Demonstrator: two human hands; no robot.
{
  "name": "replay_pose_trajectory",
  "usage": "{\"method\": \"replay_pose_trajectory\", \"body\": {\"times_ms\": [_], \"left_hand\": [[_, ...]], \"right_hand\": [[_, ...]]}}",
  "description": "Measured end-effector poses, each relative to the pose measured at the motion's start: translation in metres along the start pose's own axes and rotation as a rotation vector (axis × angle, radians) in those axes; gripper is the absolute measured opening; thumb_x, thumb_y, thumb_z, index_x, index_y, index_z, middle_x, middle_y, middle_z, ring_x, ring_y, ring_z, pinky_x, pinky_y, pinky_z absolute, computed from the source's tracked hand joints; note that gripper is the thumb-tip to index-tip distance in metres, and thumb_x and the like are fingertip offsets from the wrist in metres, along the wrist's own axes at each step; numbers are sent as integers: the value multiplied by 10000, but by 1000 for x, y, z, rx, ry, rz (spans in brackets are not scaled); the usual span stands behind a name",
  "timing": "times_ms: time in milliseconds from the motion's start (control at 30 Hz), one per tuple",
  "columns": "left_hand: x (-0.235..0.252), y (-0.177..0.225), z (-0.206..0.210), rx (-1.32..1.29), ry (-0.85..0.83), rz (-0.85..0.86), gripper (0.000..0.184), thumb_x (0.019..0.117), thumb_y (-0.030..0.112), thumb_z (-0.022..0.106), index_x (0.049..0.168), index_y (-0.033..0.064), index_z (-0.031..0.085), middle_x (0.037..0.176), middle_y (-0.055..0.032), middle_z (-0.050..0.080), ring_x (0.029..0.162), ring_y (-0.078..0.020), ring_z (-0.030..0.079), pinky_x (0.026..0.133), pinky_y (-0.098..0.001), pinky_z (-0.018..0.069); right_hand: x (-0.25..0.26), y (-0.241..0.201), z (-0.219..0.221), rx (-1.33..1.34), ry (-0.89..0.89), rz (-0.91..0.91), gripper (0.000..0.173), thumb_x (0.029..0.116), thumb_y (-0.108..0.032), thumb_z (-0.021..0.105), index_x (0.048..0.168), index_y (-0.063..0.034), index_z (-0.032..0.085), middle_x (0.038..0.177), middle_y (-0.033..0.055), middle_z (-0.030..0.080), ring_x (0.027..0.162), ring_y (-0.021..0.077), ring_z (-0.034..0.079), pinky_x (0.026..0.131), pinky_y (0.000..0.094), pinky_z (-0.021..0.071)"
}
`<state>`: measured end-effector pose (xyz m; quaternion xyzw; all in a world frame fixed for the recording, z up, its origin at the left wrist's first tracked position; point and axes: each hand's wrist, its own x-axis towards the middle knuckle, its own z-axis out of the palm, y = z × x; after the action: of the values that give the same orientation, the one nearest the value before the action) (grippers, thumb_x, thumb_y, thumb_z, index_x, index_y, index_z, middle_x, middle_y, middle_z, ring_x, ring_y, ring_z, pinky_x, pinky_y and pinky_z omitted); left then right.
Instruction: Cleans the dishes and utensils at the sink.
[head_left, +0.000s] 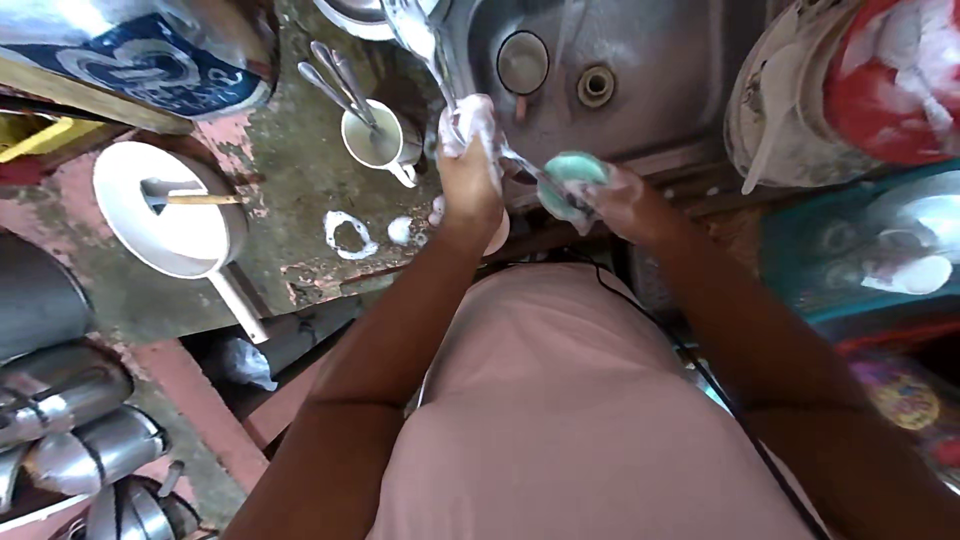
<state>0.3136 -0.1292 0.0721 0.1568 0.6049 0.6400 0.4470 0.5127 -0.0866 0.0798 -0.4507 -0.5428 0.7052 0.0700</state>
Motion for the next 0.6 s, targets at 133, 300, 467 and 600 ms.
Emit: {"method": "replay_pose_trajectory", "body": {"times_ms": [133, 300, 467, 600], "left_hand": [[-11, -5, 13, 30, 19, 5, 182, 1074, 258, 540, 1210, 137, 534, 778, 10, 559, 627, -122, 563, 545, -301, 524], [-13, -9, 8, 31, -3, 40, 217, 1110, 318, 432, 1202, 136, 506, 796, 12, 604, 662, -125, 607, 585, -312, 547], [-6, -15, -26, -42, -62, 34, 522, 1109, 512, 112, 987, 228, 531, 556, 91, 412, 470, -83, 427, 485, -283, 455], [-10, -12, -43, 96, 4, -101, 510, 1121, 471, 139, 975, 211, 553, 585, 91, 447, 480, -74, 433, 477, -266, 437]], "right_hand": [[4, -10, -3, -188, -104, 4, 349, 1021, -335, 635, 1290, -112, 636, 985, 66, 715, 740, 144, 697, 675, 345, 619], [-4, -10, -19, -468, -69, -149, 380, 1038, -369, 602, 1325, -123, 641, 1117, 85, 719, 988, 174, 698, 916, 410, 574], [-58, -17, -85, -648, 261, -31, 426, 1046, -373, 582, 1413, -158, 605, 1309, 148, 664, 1164, 288, 660, 1010, 526, 519], [-113, 0, -152, -829, 685, 5, 479, 1037, -392, 558, 1436, -129, 587, 1388, 207, 612, 1259, 363, 611, 1079, 590, 468]]}}
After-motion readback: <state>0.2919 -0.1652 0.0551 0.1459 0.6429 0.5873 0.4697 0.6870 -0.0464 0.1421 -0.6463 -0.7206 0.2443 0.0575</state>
